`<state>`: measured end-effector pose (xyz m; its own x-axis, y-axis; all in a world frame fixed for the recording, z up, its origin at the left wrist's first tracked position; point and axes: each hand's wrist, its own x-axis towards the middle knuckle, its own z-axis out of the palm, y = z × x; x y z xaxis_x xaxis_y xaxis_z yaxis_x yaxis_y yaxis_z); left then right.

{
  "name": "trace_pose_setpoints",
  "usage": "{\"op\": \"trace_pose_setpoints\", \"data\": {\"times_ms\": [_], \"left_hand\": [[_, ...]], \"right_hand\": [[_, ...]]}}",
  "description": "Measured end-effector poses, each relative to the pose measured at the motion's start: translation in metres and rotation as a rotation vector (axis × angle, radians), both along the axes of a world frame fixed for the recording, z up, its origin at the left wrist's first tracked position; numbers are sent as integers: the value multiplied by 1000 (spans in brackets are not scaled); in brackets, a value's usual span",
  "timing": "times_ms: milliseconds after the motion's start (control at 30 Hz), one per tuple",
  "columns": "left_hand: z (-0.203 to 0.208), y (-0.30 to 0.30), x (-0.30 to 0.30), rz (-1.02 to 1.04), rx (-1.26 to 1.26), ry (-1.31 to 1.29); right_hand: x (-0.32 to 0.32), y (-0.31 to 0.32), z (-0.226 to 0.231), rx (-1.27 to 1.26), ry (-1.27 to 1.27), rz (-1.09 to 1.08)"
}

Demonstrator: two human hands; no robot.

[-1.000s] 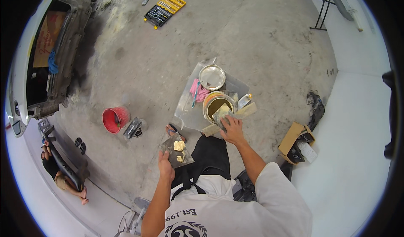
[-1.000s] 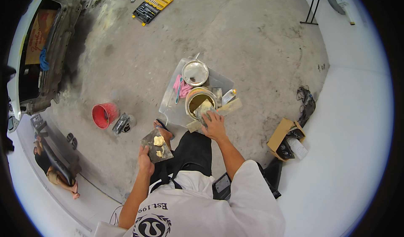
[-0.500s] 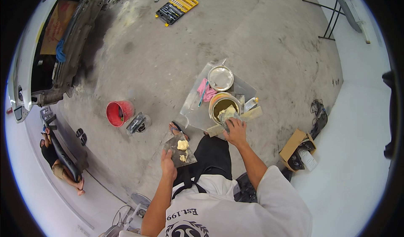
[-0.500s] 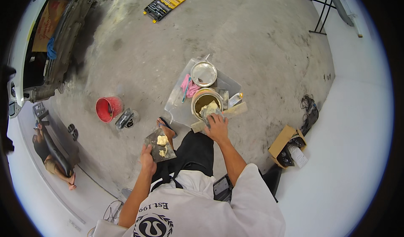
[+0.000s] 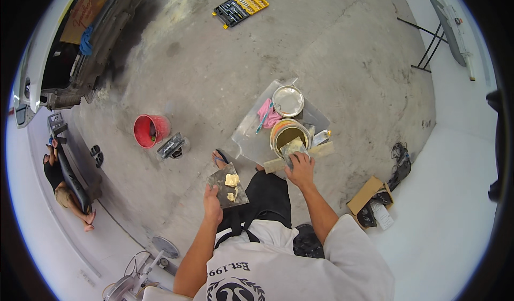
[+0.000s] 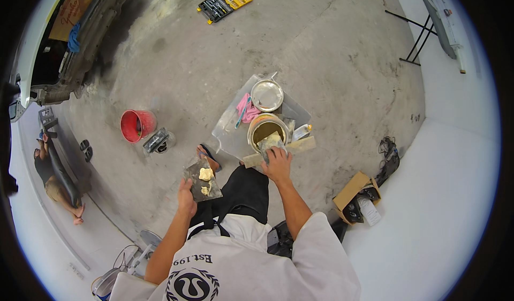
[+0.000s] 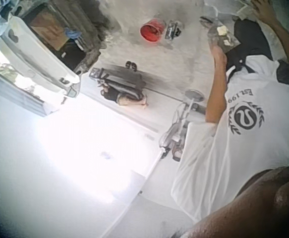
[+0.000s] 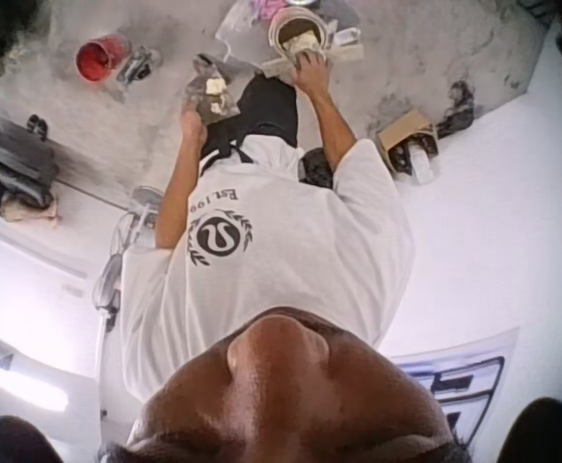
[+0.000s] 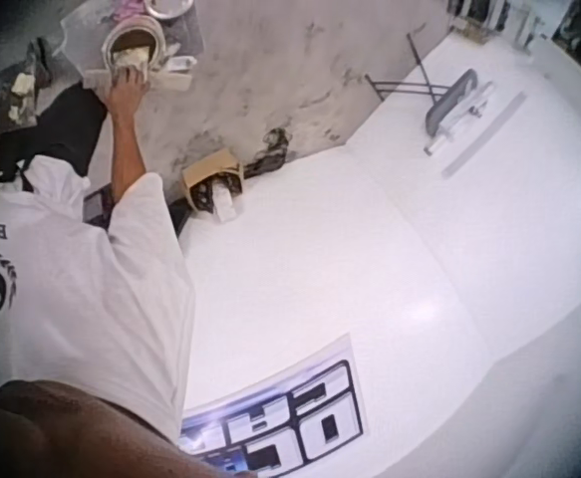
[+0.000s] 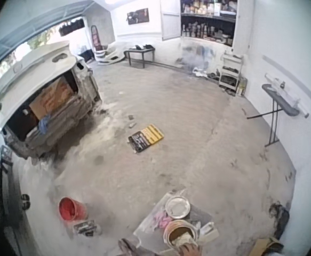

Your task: The person scoops yellow body filler from a container onto a metal mixing plate, adds a hardener from a tube, and mixes the two with a spreader. They then apply the mixed filler to the rear trunk area of a white car.

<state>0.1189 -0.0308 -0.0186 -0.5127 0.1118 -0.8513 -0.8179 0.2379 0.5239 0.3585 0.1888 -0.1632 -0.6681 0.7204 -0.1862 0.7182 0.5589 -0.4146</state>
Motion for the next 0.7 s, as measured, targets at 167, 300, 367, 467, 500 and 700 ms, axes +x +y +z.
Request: {"op": "trace_pose_setpoints", "data": {"times_ms": [167, 300, 367, 467, 500, 700], "left_hand": [[-4, -4, -1, -31, 77, -12], [-6, -5, 1, 0, 61, -25], [-7, -7, 1, -1, 68, -21], [-7, -9, 1, -21, 99, -27], [-8, -10, 1, -18, 134, -16], [-10, -14, 0, 18, 94, -18]], "right_hand": [[0, 2, 3, -7, 4, 15], [-3, 3, 3, 11, 1, 33], [-4, 3, 3, 20, -25, 41], [-4, 4, 3, 6, -61, 33], [-5, 4, 3, 11, -45, 30], [-4, 5, 5, -13, -74, 40]]}}
